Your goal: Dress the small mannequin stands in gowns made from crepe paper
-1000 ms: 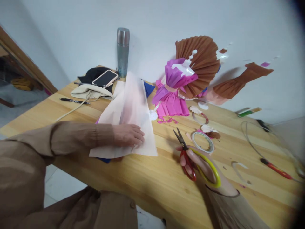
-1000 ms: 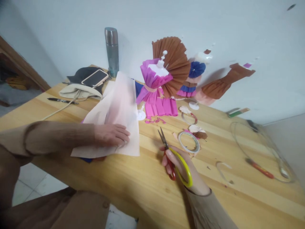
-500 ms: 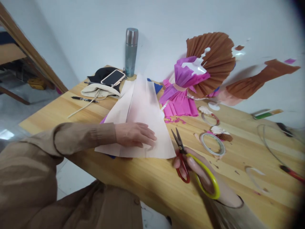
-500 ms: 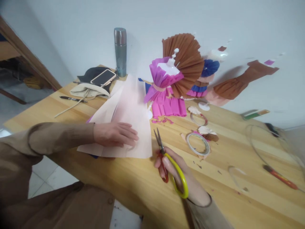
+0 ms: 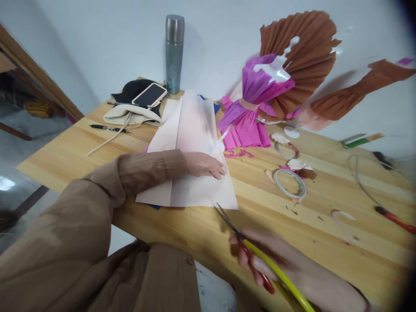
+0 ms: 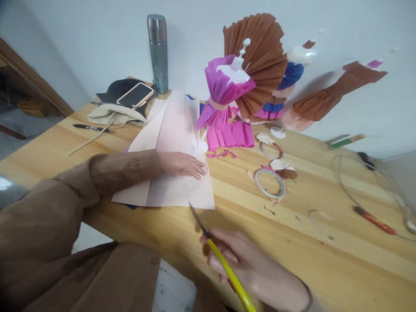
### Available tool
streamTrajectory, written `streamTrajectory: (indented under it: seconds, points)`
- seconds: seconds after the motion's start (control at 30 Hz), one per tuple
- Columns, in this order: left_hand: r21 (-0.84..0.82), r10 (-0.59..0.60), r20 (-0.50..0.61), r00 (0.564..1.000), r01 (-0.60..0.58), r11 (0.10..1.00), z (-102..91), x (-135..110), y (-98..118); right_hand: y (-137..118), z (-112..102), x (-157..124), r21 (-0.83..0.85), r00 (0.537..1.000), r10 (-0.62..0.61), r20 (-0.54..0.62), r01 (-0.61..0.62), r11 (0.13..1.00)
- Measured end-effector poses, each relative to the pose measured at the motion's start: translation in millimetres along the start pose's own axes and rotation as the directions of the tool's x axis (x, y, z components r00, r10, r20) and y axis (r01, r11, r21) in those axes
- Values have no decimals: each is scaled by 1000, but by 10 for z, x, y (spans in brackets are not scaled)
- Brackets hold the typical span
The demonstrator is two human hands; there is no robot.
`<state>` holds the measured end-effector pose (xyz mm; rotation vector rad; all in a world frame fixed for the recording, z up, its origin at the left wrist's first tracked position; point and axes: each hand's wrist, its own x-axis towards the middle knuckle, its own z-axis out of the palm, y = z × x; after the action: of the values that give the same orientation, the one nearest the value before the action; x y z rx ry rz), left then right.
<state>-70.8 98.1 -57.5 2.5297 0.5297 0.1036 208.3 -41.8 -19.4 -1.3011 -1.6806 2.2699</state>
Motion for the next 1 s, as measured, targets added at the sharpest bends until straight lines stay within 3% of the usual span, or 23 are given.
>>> streamTrajectory:
  seconds: [0.1, 0.27, 0.57, 0.77, 1.0]
  points:
    - [-29, -11, -44, 999, 10, 1000, 56, 1, -73, -90, 37, 52, -33, 987, 115, 114, -112, 993]
    - [-103, -23, -97, 995, 13, 995, 106, 30, -149, -94, 116, 171, 193, 974, 150, 168, -182, 964]
    - [-128, 36, -188, 982, -61, 990, 159, 50, -238, -131, 493, 353, 259, 994, 101, -52, -84, 962]
    - [-152, 4, -184, 983, -32, 988, 143, 67, -208, -130, 632, 356, 301, 983, 131, -131, -86, 950]
    - [-168, 24, -227, 974, -63, 984, 141, 70, -195, -168, 817, 435, 385, 958, 101, -269, 11, 923]
